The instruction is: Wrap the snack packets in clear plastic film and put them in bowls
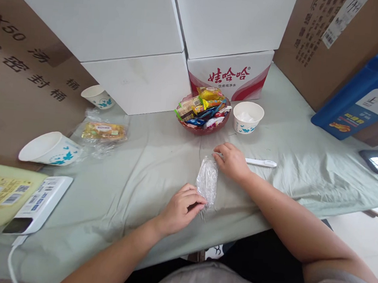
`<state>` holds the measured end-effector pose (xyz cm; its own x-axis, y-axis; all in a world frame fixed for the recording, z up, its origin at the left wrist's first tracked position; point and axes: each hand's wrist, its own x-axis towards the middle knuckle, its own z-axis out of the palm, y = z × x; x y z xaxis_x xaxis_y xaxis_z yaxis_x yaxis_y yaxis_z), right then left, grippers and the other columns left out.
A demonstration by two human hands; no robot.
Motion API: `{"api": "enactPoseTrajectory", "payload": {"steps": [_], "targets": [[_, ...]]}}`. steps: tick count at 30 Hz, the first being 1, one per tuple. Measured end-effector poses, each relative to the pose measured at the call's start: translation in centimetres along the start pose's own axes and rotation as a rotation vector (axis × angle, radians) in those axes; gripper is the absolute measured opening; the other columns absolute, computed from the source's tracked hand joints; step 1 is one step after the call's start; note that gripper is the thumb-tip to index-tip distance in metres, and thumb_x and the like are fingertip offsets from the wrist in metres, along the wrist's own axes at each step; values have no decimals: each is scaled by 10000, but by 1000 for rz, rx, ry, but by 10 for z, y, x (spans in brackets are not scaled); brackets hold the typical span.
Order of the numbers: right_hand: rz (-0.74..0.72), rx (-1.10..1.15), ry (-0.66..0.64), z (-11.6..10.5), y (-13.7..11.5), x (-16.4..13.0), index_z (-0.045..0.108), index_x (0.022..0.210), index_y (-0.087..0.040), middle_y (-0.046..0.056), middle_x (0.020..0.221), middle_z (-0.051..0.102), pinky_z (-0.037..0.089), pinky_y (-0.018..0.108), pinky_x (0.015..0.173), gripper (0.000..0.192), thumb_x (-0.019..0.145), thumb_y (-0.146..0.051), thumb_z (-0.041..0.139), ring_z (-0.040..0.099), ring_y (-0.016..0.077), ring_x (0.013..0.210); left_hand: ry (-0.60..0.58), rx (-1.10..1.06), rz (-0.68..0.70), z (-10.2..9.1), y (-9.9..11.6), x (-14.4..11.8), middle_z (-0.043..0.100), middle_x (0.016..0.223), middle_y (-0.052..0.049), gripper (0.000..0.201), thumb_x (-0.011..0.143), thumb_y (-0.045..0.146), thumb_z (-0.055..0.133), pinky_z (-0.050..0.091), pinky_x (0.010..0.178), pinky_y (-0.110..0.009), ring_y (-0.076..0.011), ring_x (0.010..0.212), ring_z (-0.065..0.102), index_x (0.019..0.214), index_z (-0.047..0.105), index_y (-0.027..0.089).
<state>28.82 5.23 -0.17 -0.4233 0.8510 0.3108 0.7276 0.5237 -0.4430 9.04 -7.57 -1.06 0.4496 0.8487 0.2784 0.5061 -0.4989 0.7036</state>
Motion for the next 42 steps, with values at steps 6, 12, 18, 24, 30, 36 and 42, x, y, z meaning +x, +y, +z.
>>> {"api": "enactPoseTrajectory", "payload": {"steps": [6, 12, 18, 24, 30, 36, 42], "targets": [[-46, -165, -143, 14, -19, -10, 654, 1095, -136, 145, 1045, 628, 424, 426, 915, 355, 881, -416, 620, 533, 294, 1015, -151, -62, -49, -19, 2, 2, 726, 832, -21, 122, 844, 132, 626, 503, 836, -334, -191, 923, 566, 859, 717, 211], [-45, -159, -161, 18, -21, -10, 656, 1070, -145, 135, 1025, 637, 433, 405, 894, 294, 894, -377, 615, 545, 282, 981, -314, -106, -172, -48, 2, 1, 699, 1043, -41, 58, 823, 231, 684, 525, 890, -340, -184, 995, 616, 859, 729, 230], [9, -19, -137, 13, -20, -7, 652, 999, -169, 94, 957, 645, 458, 337, 834, 154, 920, -182, 520, 592, 220, 909, -147, -238, -328, -35, -4, -3, 610, 1145, -73, 326, 822, 199, 639, 572, 684, -255, -89, 695, 622, 1148, 654, 200], [33, 40, -143, 13, -15, -6, 653, 1031, -179, 88, 1004, 653, 470, 313, 830, 187, 912, -163, 509, 618, 203, 922, 53, 238, -179, -15, -3, -4, 557, 1156, -111, 226, 777, 206, 700, 552, 881, -436, -247, 1015, 593, 1001, 692, 179], [40, 74, -130, 13, -13, -5, 655, 1034, -171, 95, 1008, 671, 469, 327, 852, 184, 905, -157, 526, 621, 209, 943, -57, 520, 143, -18, -1, -3, 625, 1160, -114, 195, 840, 250, 650, 451, 981, -476, -309, 1210, 501, 1019, 659, 171], [103, -35, -211, 5, -18, -6, 627, 1123, -139, 117, 997, 665, 446, 355, 832, 381, 845, -396, 675, 607, 247, 939, -127, 536, 221, -16, 2, -2, 674, 965, -74, 201, 903, 192, 526, 478, 868, -392, -237, 1012, 603, 1069, 638, 189], [85, -28, -249, 6, -15, -2, 649, 863, -177, 55, 808, 657, 428, 321, 770, 45, 853, -220, 641, 579, 214, 828, -94, 539, 247, -13, -1, -2, 673, 987, -74, 192, 912, 188, 515, 497, 860, -381, -238, 1035, 605, 1053, 645, 186]]}}
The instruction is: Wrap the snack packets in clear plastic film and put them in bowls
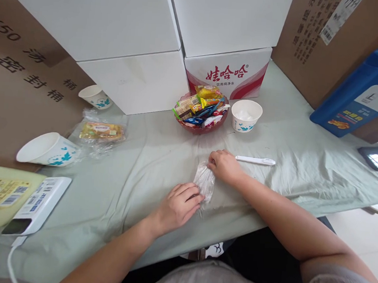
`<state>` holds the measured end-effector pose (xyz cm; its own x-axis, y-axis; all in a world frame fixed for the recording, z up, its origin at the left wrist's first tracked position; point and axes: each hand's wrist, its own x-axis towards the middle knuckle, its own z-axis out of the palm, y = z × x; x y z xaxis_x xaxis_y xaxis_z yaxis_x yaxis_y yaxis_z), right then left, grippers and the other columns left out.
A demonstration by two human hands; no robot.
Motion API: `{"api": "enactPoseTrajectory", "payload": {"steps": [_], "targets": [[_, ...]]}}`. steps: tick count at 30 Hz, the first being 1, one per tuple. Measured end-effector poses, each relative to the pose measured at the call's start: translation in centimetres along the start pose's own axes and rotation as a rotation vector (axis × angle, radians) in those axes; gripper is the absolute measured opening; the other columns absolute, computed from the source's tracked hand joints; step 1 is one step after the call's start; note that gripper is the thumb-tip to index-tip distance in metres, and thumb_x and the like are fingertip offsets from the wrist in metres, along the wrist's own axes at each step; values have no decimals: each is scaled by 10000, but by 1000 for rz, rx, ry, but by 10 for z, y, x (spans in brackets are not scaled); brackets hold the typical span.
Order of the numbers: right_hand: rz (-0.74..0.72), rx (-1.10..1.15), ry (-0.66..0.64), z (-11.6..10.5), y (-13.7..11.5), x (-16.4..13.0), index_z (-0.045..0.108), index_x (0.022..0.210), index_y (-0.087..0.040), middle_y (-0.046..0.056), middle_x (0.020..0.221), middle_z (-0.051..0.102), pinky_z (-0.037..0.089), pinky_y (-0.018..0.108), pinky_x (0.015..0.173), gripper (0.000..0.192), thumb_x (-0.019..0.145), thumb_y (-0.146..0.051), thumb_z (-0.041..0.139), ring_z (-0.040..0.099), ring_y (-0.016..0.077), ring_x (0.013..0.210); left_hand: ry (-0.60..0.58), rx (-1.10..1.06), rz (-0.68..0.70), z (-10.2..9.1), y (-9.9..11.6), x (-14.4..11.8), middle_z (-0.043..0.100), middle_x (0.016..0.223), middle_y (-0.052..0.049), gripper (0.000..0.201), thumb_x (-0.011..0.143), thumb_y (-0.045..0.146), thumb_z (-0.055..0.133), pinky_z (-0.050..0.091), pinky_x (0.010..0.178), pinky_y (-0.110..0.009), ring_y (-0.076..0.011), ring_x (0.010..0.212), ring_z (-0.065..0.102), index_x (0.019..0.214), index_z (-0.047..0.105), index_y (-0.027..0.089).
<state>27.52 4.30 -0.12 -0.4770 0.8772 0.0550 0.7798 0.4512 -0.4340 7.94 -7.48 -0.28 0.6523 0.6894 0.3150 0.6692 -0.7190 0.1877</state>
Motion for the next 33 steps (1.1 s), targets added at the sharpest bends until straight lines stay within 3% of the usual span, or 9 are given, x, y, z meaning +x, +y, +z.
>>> {"api": "enactPoseTrajectory", "payload": {"steps": [4, 7, 9, 13, 15, 19, 23, 27, 33], "targets": [[-32, -26, 138, -3, 1, -1, 655, 961, -154, 109, 949, 656, 451, 377, 839, 126, 850, -211, 633, 568, 258, 917, 55, -3, 25, 5, -2, -1, 675, 1001, -86, 196, 911, 167, 517, 512, 857, -369, -239, 1063, 603, 1055, 649, 162], [-198, -28, 263, -14, -6, -12, 644, 1056, -136, 154, 1063, 629, 435, 423, 914, 199, 895, -221, 565, 537, 284, 1021, 72, 13, 37, 8, -4, -2, 683, 998, -83, 212, 915, 137, 493, 517, 850, -362, -235, 1059, 606, 1055, 650, 164], [-368, 42, 133, -22, -13, -21, 650, 1036, -149, 132, 1009, 640, 452, 394, 870, 206, 937, -267, 512, 555, 257, 976, 71, 20, 46, 7, -6, -2, 692, 981, -79, 216, 921, 128, 473, 520, 840, -364, -235, 1050, 613, 1036, 652, 170], [-570, 112, -314, -26, -25, -38, 651, 993, -160, 84, 911, 647, 457, 321, 736, 325, 852, -452, 647, 585, 215, 847, 93, -30, -16, 2, -8, -2, 693, 880, -71, 198, 944, 164, 452, 531, 790, -343, -203, 902, 645, 933, 649, 181], [-552, 47, -366, -23, -29, -41, 648, 959, -157, 81, 891, 642, 440, 318, 727, 317, 819, -440, 681, 582, 220, 841, 145, -93, -79, -1, -7, -1, 689, 849, -58, 191, 947, 153, 441, 533, 747, -314, -174, 805, 645, 923, 628, 183], [-445, 29, -392, -21, -32, -40, 635, 871, -160, 58, 833, 650, 390, 279, 695, 90, 862, -152, 545, 585, 182, 782, 188, -248, -175, -6, -8, -2, 686, 854, -39, 104, 936, 230, 512, 538, 691, -295, -165, 746, 649, 1016, 567, 192], [-288, 150, -431, -24, -30, -35, 639, 931, -172, 52, 837, 689, 351, 247, 633, 156, 921, -177, 483, 604, 161, 733, 107, -375, -426, -4, -15, -2, 697, 943, -44, 429, 830, 341, 672, 547, 696, -311, -192, 792, 673, 1200, 493, 216], [-82, 53, -346, -17, -33, -29, 637, 987, -179, 56, 800, 702, 326, 250, 604, 204, 967, -266, 453, 619, 170, 698, 164, -514, -689, 6, -24, 2, 679, 793, 9, 333, 878, 173, 549, 520, 668, -261, -141, 680, 662, 1198, 475, 225], [49, -143, -142, 7, -37, -20, 594, 1111, -162, 92, 896, 729, 381, 277, 638, 281, 987, -364, 442, 662, 211, 776, 236, -483, -799, 15, -29, 12, 663, 820, 0, 318, 847, 137, 551, 501, 648, -260, -145, 671, 663, 1148, 480, 215]]}}
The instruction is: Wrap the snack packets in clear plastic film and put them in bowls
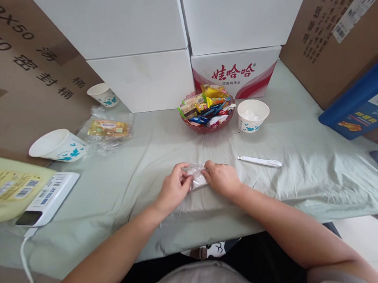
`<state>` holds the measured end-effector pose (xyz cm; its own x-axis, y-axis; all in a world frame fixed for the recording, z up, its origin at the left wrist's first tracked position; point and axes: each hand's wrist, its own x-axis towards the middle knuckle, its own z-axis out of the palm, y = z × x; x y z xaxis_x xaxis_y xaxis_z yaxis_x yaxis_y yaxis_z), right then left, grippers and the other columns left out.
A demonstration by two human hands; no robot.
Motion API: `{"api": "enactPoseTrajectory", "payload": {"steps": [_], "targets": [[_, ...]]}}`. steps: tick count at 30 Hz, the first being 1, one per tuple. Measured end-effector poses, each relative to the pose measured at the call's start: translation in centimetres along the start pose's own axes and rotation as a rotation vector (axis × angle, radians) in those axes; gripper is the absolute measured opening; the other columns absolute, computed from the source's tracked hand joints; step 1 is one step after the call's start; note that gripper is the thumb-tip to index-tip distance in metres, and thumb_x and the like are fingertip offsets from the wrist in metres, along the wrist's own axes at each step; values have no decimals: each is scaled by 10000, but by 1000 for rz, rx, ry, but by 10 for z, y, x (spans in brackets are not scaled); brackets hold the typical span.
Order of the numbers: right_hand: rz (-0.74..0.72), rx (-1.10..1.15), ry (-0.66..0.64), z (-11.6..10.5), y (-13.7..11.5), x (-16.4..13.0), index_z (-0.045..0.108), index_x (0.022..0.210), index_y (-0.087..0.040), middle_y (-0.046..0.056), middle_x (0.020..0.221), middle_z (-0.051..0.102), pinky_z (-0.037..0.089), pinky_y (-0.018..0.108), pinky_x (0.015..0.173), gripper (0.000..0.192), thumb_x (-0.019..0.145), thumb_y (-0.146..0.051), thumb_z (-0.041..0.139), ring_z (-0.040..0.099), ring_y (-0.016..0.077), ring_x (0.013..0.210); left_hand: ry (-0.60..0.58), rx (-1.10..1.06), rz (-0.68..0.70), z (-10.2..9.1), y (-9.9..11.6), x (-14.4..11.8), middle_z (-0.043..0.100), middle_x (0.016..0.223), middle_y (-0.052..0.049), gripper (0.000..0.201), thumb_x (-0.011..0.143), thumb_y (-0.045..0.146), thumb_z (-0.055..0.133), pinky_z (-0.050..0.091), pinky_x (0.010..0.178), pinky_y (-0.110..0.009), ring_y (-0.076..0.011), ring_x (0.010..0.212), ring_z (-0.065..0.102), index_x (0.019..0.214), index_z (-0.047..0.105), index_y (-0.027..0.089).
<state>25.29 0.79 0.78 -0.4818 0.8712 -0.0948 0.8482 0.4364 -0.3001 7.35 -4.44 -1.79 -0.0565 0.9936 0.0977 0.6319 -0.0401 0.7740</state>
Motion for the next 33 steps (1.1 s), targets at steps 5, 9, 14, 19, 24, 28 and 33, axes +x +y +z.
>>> {"api": "enactPoseTrajectory", "payload": {"steps": [5, 9, 14, 19, 24, 28, 33], "targets": [[-329, -42, 309, 11, 6, 1, 627, 1115, -135, 143, 1038, 694, 472, 384, 848, 285, 980, -312, 448, 618, 264, 1002, 40, 69, -5, 2, 2, 4, 632, 786, 9, 314, 829, 124, 563, 508, 658, -275, -159, 678, 657, 1117, 475, 215], [-664, 7, 275, 25, 8, -2, 582, 1280, -126, 148, 1312, 607, 431, 426, 1041, 356, 977, -262, 452, 507, 256, 1263, 96, 154, 12, 0, -2, 4, 623, 868, -30, 276, 803, 94, 571, 531, 679, -300, -175, 732, 656, 1036, 474, 205], [-619, -31, 155, 34, 4, -1, 514, 1383, -109, 144, 1464, 484, 391, 450, 1098, 436, 975, -250, 451, 409, 276, 1373, 115, 424, 286, -7, -8, -3, 577, 1174, -124, 218, 830, 72, 525, 538, 829, -388, -243, 985, 621, 1015, 532, 187], [-599, -34, 173, 23, 3, 6, 670, 1142, -142, 127, 1251, 653, 484, 383, 950, 287, 963, -167, 447, 597, 234, 1111, 66, 546, 396, -7, -14, -3, 578, 1247, -120, 320, 872, 114, 505, 498, 930, -457, -288, 1082, 550, 1181, 555, 180], [-455, -95, 304, -25, 48, 28, 688, 981, -149, 104, 963, 719, 506, 315, 810, 241, 899, -112, 465, 642, 212, 910, 115, 538, 389, -3, -18, -1, 578, 1218, -146, 294, 875, 170, 529, 494, 922, -463, -296, 1073, 528, 1163, 579, 135], [-136, -177, 739, -95, 100, 55, 675, 1064, -158, 135, 1084, 686, 469, 365, 898, 287, 927, -200, 426, 605, 249, 1036, 81, 552, 398, -1, -16, -2, 598, 1186, -134, 280, 869, 173, 530, 483, 919, -471, -295, 1076, 514, 1139, 596, 142], [263, -291, 174, -142, 128, 97, 687, 1095, -136, 143, 1134, 658, 453, 398, 889, 270, 926, -216, 493, 588, 286, 1066, 60, 530, 354, -1, -13, -2, 590, 1200, -126, 282, 849, 172, 557, 470, 923, -472, -294, 1081, 513, 1127, 605, 170]]}}
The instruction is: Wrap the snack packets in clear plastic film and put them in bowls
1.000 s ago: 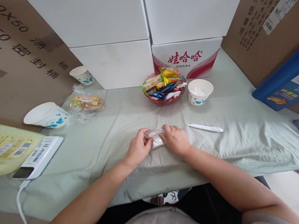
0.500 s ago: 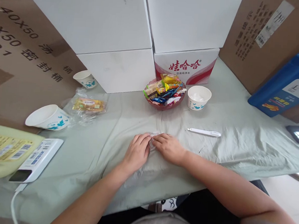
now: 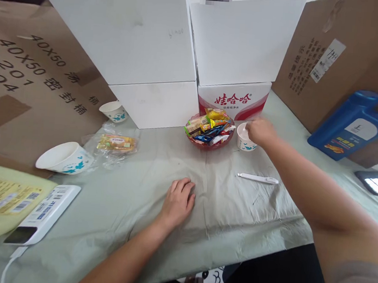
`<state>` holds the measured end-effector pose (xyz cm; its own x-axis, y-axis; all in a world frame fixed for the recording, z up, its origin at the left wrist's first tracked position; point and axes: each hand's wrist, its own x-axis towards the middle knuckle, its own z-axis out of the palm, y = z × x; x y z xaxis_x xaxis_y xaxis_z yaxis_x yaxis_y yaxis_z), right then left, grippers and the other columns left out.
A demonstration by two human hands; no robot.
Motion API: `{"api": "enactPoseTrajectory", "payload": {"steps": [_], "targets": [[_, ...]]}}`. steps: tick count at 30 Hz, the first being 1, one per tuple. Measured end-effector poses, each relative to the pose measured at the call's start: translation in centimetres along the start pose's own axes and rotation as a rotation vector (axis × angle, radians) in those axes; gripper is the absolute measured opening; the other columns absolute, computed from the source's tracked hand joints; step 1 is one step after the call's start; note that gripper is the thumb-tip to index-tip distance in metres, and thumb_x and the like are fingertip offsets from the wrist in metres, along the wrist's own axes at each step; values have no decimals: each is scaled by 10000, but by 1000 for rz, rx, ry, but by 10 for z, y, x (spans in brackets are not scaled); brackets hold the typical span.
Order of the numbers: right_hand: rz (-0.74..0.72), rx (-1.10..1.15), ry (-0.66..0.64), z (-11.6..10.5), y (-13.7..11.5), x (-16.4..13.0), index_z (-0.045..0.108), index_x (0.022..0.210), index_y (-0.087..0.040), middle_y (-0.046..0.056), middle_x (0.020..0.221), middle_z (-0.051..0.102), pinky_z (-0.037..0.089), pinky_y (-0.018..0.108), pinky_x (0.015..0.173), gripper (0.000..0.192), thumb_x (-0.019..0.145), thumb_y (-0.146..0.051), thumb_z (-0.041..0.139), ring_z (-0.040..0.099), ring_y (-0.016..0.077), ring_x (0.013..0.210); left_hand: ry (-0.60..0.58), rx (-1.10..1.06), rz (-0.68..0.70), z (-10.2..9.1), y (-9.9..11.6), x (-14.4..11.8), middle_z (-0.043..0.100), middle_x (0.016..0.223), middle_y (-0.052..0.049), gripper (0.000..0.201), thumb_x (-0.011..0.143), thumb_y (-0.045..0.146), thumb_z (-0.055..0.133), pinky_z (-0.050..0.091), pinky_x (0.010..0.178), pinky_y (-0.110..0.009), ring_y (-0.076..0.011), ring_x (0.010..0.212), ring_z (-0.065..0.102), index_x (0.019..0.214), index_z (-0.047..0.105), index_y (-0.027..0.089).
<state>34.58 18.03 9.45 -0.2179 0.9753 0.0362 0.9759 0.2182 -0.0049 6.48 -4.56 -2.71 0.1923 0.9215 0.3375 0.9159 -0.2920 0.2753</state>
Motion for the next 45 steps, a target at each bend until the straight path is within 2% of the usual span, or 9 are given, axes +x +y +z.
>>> {"api": "enactPoseTrajectory", "payload": {"steps": [4, 7, 10, 16, 22, 28, 34, 38, 45], "targets": [[7, 16, -322, 12, -9, 26, 646, 1124, -124, 88, 1114, 650, 518, 392, 852, 277, 938, -318, 579, 628, 222, 979, -35, -28, -28, -3, 2, 1, 585, 1204, -132, 292, 845, 178, 572, 468, 930, -474, -300, 1106, 500, 1136, 601, 166], [31, 1, -376, 17, -16, 35, 552, 1261, -156, 88, 1254, 574, 528, 433, 884, 350, 971, -351, 535, 605, 210, 1055, -43, -44, -52, -4, 4, 1, 583, 1206, -122, 292, 843, 180, 580, 461, 951, -470, -296, 1117, 494, 1134, 601, 170], [34, -25, -330, 9, -21, 28, 628, 1141, -65, 134, 1145, 629, 491, 408, 871, 338, 997, -324, 463, 610, 235, 1037, -51, -68, -68, -6, 4, 2, 582, 1206, -113, 281, 844, 184, 584, 461, 957, -461, -291, 1118, 492, 1125, 605, 176], [9, 12, 144, 12, -20, -53, 676, 1082, -147, 170, 1138, 659, 432, 391, 822, 395, 971, -387, 382, 568, 296, 1068, -50, -90, -60, -7, 5, 2, 588, 1188, -113, 270, 851, 196, 574, 469, 949, -468, -288, 1101, 495, 1119, 610, 176], [-51, 135, 57, 88, 7, -139, 685, 998, -255, 115, 1062, 690, 479, 438, 886, 370, 874, -491, 429, 597, 320, 1026, -56, -158, -38, -12, -4, 7, 632, 1135, -108, 231, 867, 177, 544, 484, 953, -438, -257, 1072, 550, 1083, 628, 181], [-113, 146, 156, 115, 9, -152, 652, 1066, -277, 135, 1104, 651, 477, 479, 914, 386, 858, -496, 411, 571, 347, 1038, -107, 152, -160, -69, -82, 56, 645, 1210, -75, 353, 879, 115, 443, 420, 1049, -359, -207, 1174, 550, 1163, 633, 202], [-110, 176, 165, 117, 5, -144, 643, 1040, -282, 132, 1051, 647, 456, 501, 941, 389, 857, -512, 389, 576, 348, 1027, -119, 384, -398, -143, -198, 107, 439, 1476, -164, 581, 818, 141, 510, 213, 1139, -538, -349, 1441, 244, 1396, 458, 142], [-112, 176, 175, 118, 7, -143, 642, 1021, -280, 136, 1036, 654, 447, 497, 953, 385, 858, -526, 394, 574, 350, 1002, -380, 525, -533, -150, -239, 119, 424, 1486, -195, 790, 747, 288, 645, 232, 1117, -532, -370, 1430, 265, 1466, 345, 156], [-135, 173, 182, 115, 7, -143, 644, 1022, -255, 139, 1024, 655, 454, 479, 948, 400, 869, -522, 387, 577, 335, 995, -410, 583, -515, -136, -246, 115, 573, 1275, -185, 627, 684, 356, 694, 293, 1035, -521, -383, 1227, 474, 1272, 547, 193]]}}
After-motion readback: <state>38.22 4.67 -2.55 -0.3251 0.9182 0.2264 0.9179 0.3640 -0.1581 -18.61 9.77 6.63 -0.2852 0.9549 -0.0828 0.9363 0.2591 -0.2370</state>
